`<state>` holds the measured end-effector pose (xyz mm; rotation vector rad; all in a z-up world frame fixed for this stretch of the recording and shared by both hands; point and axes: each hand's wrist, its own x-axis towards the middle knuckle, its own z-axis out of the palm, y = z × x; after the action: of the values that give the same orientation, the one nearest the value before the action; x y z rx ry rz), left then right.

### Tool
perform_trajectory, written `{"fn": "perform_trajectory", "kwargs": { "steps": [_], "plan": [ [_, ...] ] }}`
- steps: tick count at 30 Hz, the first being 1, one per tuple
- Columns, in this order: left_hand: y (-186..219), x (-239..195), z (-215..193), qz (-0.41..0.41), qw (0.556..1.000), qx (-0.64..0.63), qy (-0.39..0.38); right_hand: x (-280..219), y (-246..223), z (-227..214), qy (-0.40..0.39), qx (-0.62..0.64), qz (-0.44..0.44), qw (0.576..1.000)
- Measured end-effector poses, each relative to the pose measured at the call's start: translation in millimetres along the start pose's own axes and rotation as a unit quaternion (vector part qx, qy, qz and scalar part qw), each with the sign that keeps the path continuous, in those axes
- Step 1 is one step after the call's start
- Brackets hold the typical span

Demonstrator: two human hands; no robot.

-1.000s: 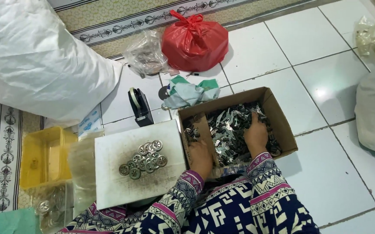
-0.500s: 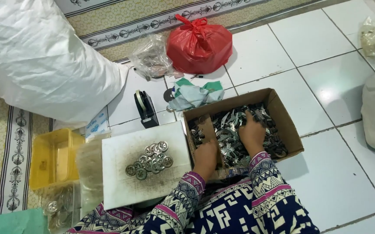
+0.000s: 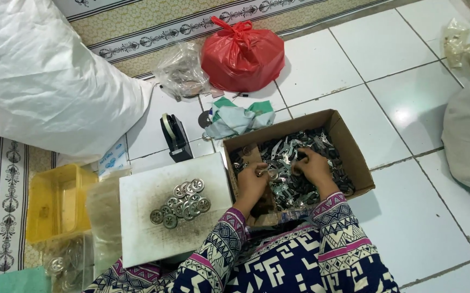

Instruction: The person sits on the floor and sorts small metal parts from a cardboard box onto a white tray. They repeatedly pick up parts, separate them, and place them on the tray.

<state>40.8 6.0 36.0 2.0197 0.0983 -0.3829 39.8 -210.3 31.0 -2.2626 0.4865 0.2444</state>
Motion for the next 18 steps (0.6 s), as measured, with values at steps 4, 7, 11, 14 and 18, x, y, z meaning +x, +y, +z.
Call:
{"fn": "perform_trajectory", "kwargs": {
  "steps": [4,7,11,14,18],
  "plan": [
    [17,-14,-4,-0.044,0.993,-0.106,-0.004,12,15,12,-0.025,-0.02,0.003,0.999],
    [28,-20,-11,-0.062,0.978,-0.199,-0.023,12,7,10,-0.001,-0.011,0.01,1.0],
    [25,-12,-5,-0.068,0.963,-0.262,-0.008,-4,-19,2,0.027,0.226,0.002,0.974],
    [15,-1,14,-0.087,0.94,-0.331,0.002,-15,-32,0,0.006,0.387,-0.013,0.922],
    [36,-8,29,-0.123,0.889,-0.441,0.022,-18,-37,5,-0.035,0.393,-0.009,0.919]
  ]
}}
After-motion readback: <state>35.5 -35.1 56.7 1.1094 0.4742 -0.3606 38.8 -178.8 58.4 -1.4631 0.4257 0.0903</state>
